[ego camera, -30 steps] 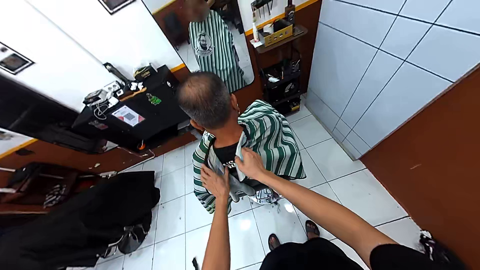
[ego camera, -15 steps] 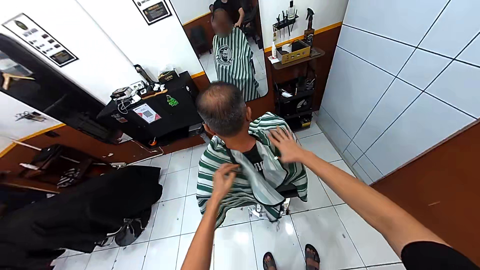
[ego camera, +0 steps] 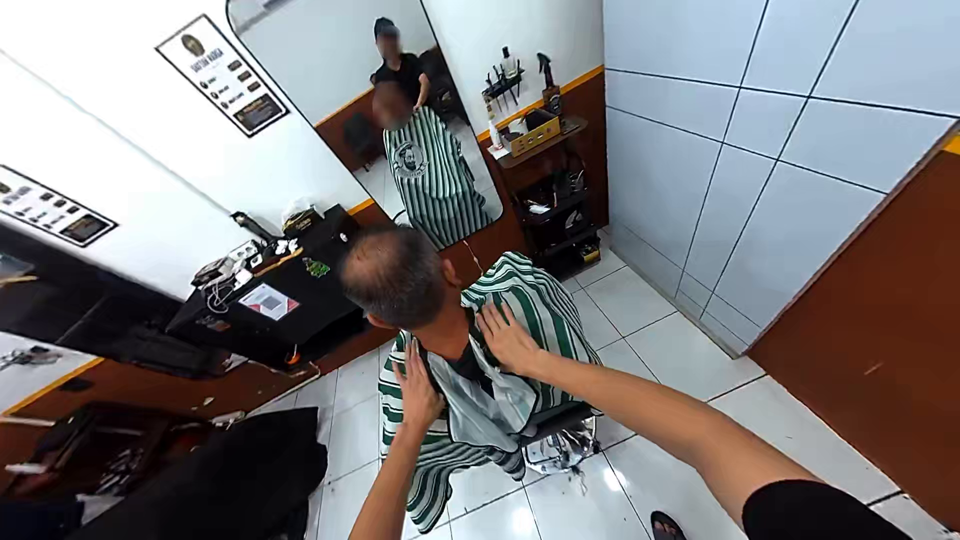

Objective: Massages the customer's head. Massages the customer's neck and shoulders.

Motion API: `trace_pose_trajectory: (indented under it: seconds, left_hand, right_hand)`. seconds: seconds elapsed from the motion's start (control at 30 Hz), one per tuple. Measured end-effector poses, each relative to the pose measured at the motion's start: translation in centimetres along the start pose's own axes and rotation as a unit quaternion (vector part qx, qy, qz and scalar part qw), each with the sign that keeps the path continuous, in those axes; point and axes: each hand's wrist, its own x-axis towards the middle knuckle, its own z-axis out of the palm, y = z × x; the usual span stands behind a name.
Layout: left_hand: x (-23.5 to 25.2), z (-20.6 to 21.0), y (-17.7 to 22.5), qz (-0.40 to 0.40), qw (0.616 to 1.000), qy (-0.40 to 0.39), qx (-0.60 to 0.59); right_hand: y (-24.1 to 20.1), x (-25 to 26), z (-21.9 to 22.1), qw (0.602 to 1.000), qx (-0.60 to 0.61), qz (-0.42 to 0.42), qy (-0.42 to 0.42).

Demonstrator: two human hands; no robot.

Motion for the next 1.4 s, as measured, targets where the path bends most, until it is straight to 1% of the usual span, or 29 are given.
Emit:
trace_pose_trajectory:
  seconds: [0.07, 0.1, 0.13, 0.27, 0.37, 0.47, 0.53, 0.6, 0.67, 0.7, 0.77, 0.83, 0.9, 0.97, 1.07, 1.13, 1.2, 1.27, 1.3, 1.33, 1.37, 1.4]
  left_hand:
    - [0.9, 0.2, 0.3, -0.002, 1.0, 0.01, -0.016]
    - [1.4, 0.1, 0.3, -0.002, 1.0, 0.002, -0.022]
    - [1.8, -0.3, 0.1, -0.009, 0.999, -0.024, -0.025]
    - [4.3, -3.2, -0.4, -0.046, 0.984, -0.17, -0.025]
    - [5.8, -4.7, -0.3, -0.051, 0.976, -0.21, -0.03]
    - [5.8, -5.4, 0.0, -0.061, 0.976, -0.205, -0.029]
    - [4.5, -3.8, 0.1, -0.065, 0.982, -0.173, -0.034]
    - [2.7, -0.8, 0.7, -0.061, 0.994, -0.083, -0.048]
    - [1.7, 1.2, 1.8, -0.067, 0.997, -0.024, -0.021]
    - [1.7, 1.3, 2.3, -0.072, 0.997, -0.022, -0.001]
    - [2.1, 0.7, 3.0, -0.087, 0.993, -0.065, 0.047]
    - [2.4, 0.6, 3.8, -0.112, 0.986, -0.094, 0.078]
    - [2.7, 1.1, 4.6, -0.13, 0.984, -0.081, 0.092]
    - [3.5, 0.7, 4.8, -0.134, 0.983, -0.086, 0.088]
    - [5.4, -1.5, 4.7, -0.141, 0.976, -0.152, 0.062]
    - [6.6, -2.4, 4.1, -0.147, 0.97, -0.185, 0.062]
    - [7.2, -2.9, 3.4, -0.14, 0.967, -0.201, 0.064]
    - [7.2, -3.0, 2.7, -0.131, 0.969, -0.199, 0.066]
    - [7.1, -2.9, 2.4, -0.128, 0.97, -0.195, 0.066]
    - [6.6, -2.4, 2.2, -0.127, 0.973, -0.183, 0.06]
    - [5.8, -1.4, 2.1, -0.125, 0.979, -0.154, 0.043]
    - [4.6, 0.0, 1.9, -0.119, 0.988, -0.101, 0.02]
  right_hand:
    - [-0.7, 0.0, 0.1, 1.0, -0.003, 0.015, 0.006]
    - [-0.7, 0.0, 0.1, 1.0, -0.009, 0.022, 0.008]
    - [-0.9, -0.1, 0.3, 0.999, -0.015, 0.027, 0.013]
    - [-2.1, 0.5, 0.5, 0.998, -0.036, 0.059, 0.012]
    - [-2.9, 1.6, 0.3, 0.994, -0.067, 0.081, 0.01]
    - [-3.1, 2.9, -1.2, 0.992, -0.083, 0.083, -0.04]
    - [-2.9, 4.1, -2.4, 0.989, -0.093, 0.087, -0.07]
    - [-2.5, 5.3, -3.0, 0.987, -0.101, 0.096, -0.083]
    - [-2.3, 6.3, -3.9, 0.984, -0.104, 0.111, -0.095]
    - [-2.3, 6.6, -4.5, 0.982, -0.107, 0.118, -0.106]
    - [-2.3, 6.8, -5.3, 0.98, -0.104, 0.126, -0.113]
    - [-1.7, 6.6, -4.7, 0.984, -0.097, 0.126, -0.085]
    - [-0.7, 6.1, -3.5, 0.989, -0.089, 0.116, -0.033]
    - [0.1, 5.4, -2.2, 0.992, -0.075, 0.095, 0.021]
    - [0.6, 4.1, 0.3, 0.991, -0.046, 0.068, 0.103]
    - [0.4, 3.7, 2.4, 0.982, -0.068, 0.049, 0.166]
    - [0.0, 3.5, 4.4, 0.965, -0.123, 0.039, 0.228]
    - [-0.8, 3.6, 5.1, 0.96, -0.156, 0.041, 0.229]
    - [-1.1, 3.8, 4.9, 0.96, -0.171, 0.045, 0.219]
    - [-1.4, 4.2, 4.3, 0.965, -0.173, 0.055, 0.189]
    - [-1.6, 4.5, 3.6, 0.971, -0.168, 0.063, 0.159]
    - [-1.6, 4.9, 2.8, 0.976, -0.156, 0.071, 0.131]
